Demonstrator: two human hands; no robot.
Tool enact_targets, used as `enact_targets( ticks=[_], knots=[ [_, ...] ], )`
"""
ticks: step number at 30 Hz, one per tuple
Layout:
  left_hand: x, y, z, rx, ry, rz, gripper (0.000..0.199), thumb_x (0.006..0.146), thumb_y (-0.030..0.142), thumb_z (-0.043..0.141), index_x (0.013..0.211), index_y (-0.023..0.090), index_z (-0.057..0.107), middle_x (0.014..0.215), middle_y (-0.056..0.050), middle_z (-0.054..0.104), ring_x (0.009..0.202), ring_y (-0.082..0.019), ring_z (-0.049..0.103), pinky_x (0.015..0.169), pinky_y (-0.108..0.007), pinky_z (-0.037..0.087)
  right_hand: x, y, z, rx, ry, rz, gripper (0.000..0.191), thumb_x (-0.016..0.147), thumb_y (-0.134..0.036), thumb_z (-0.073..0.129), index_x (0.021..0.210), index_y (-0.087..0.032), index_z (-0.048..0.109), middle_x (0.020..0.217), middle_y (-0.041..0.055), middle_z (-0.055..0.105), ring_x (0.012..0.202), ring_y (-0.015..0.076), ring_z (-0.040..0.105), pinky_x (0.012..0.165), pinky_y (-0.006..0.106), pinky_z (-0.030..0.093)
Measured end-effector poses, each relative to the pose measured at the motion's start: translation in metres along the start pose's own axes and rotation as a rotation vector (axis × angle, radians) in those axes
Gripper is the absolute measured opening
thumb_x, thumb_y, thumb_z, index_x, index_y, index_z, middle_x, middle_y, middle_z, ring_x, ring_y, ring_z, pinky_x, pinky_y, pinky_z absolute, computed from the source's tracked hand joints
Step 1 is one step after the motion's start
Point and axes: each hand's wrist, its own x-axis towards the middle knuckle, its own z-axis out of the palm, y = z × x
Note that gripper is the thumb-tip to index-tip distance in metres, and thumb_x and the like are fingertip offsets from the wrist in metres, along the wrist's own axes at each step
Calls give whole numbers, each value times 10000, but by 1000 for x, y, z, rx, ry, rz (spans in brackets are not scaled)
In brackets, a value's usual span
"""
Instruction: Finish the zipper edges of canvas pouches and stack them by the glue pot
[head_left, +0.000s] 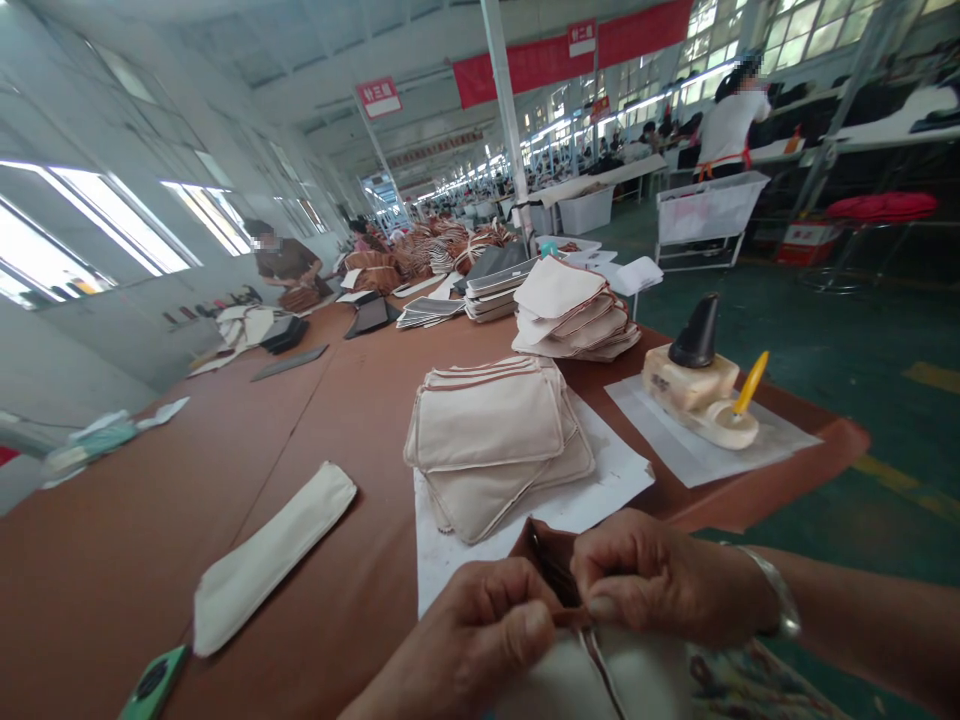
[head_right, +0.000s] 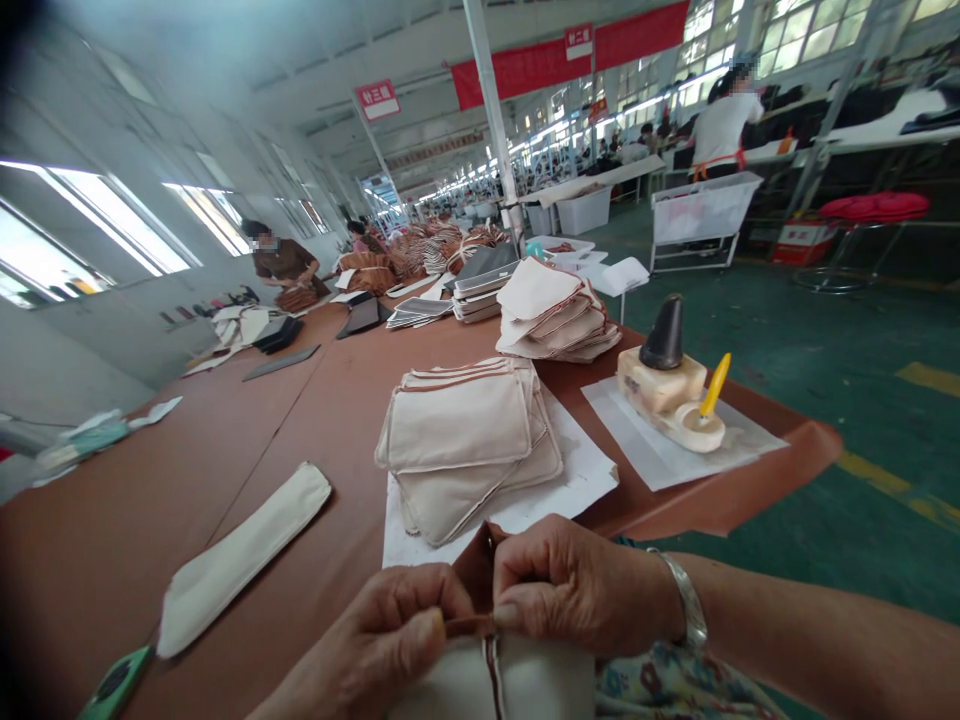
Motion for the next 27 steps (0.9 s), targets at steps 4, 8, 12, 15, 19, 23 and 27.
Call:
enact_targets(
  ticks=[4, 8, 12, 15, 19, 23, 27],
  knots=[
    [-3, 2, 0, -80, 95, -103, 541, 901, 614, 477, 749, 128, 658, 670, -12, 500, 590, -108, 378, 541, -226, 297, -1, 3, -3, 14, -13, 22, 396, 878, -484, 628, 772, -104, 586, 664, -21, 460, 595, 82, 351, 514, 202, 244],
    [3, 1, 3, -48, -44, -187, 482, 792, 607, 654, 747, 129, 624, 616, 33, 393, 549, -85, 288, 513, -232, 219, 3, 5, -3, 68, -17, -10, 379, 865, -457, 655, 747, -107, 575, 683, -17, 468, 618, 85, 358, 537, 206, 256],
    [8, -2, 11, -18, -28, -81, 473, 771, 597, 682, 764, 130, 612, 620, 35, 417, 546, -74, 296, 512, -228, 201, 5, 8, 1, 129, -8, -52, 381, 842, -443, 683, 709, -107, 564, 679, -16, 471, 616, 82, 355, 537, 203, 257],
    [4, -4, 8, 53, -20, -12, 457, 799, 579, 658, 714, 140, 562, 623, 36, 404, 564, -80, 301, 523, -229, 210, 2, 15, 0, 194, 6, -26, 393, 827, -460, 695, 713, -114, 547, 657, -27, 455, 578, 70, 337, 508, 196, 237],
    [-13, -5, -19, 152, -141, -170, 510, 719, 602, 719, 650, 171, 455, 641, 48, 342, 600, -91, 281, 520, -233, 187, -6, 19, -23, 188, 89, 13, 399, 864, -495, 641, 762, -124, 533, 653, -39, 429, 550, 66, 314, 485, 194, 227],
    [-26, 12, -23, 353, -90, -100, 478, 811, 569, 634, 634, 176, 426, 688, 34, 352, 653, -111, 314, 551, -234, 231, -1, -6, -47, -326, 11, -22, 366, 932, -449, 568, 857, -100, 644, 739, 5, 511, 662, 112, 434, 585, 217, 345],
    [-15, 42, 6, 520, 27, 13, 371, 860, 424, 630, 637, 168, 480, 682, 47, 387, 644, -103, 328, 563, -219, 258, 27, -41, -27, -581, -99, -290, 421, 870, -467, 656, 1130, -137, 667, 1077, 92, 601, 997, 211, 537, 914, 329, 412]
  ],
)
